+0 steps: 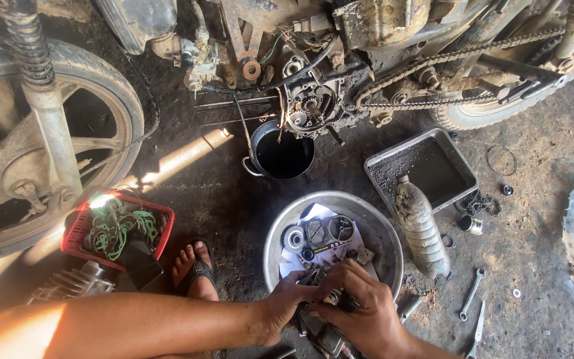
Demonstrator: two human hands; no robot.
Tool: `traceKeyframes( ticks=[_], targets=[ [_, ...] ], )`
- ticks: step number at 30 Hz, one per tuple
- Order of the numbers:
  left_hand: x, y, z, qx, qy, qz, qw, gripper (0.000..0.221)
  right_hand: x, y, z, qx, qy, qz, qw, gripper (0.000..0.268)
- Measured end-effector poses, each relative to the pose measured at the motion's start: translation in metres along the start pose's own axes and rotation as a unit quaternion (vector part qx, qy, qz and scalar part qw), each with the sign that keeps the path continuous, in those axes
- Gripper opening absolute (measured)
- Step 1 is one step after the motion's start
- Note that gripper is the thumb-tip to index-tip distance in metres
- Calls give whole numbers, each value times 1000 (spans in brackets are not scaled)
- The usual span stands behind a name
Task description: The recorder is repairing and cleaning components of a motorcycle engine in a workshop environment.
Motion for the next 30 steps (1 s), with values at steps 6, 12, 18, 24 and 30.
traceKeyframes(
  ticks=[6, 12, 18, 24, 30],
  targets=[
    [8, -6, 12, 1, -41, -6, 999, 73, 1, 15, -6, -18, -15, -10, 1000, 34],
    [12, -15, 19, -23, -34, -11, 999, 75, 9, 15, 22, -119, -123, 23, 985, 33],
    [1, -10, 7, -26, -26, 2, 999, 72, -10, 22, 43, -216, -277, 99, 931, 32],
    [13, -15, 19, -17, -14, -4, 1000, 69, -5, 23, 53, -219, -298, 125, 921, 30],
    [-1, -8, 6, 2, -25, -26, 999, 76, -8, 24, 34, -185, -258, 133, 939, 21]
  ],
)
Point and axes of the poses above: each hand's wrist, its own x-axis towards the middle knuckle, its own y-axis out of the palm, z = x × y, the point moved 8 cm from there along x, towards the middle knuckle, and after that the axes turned 5 degrees about z, right-handed, at the moved point
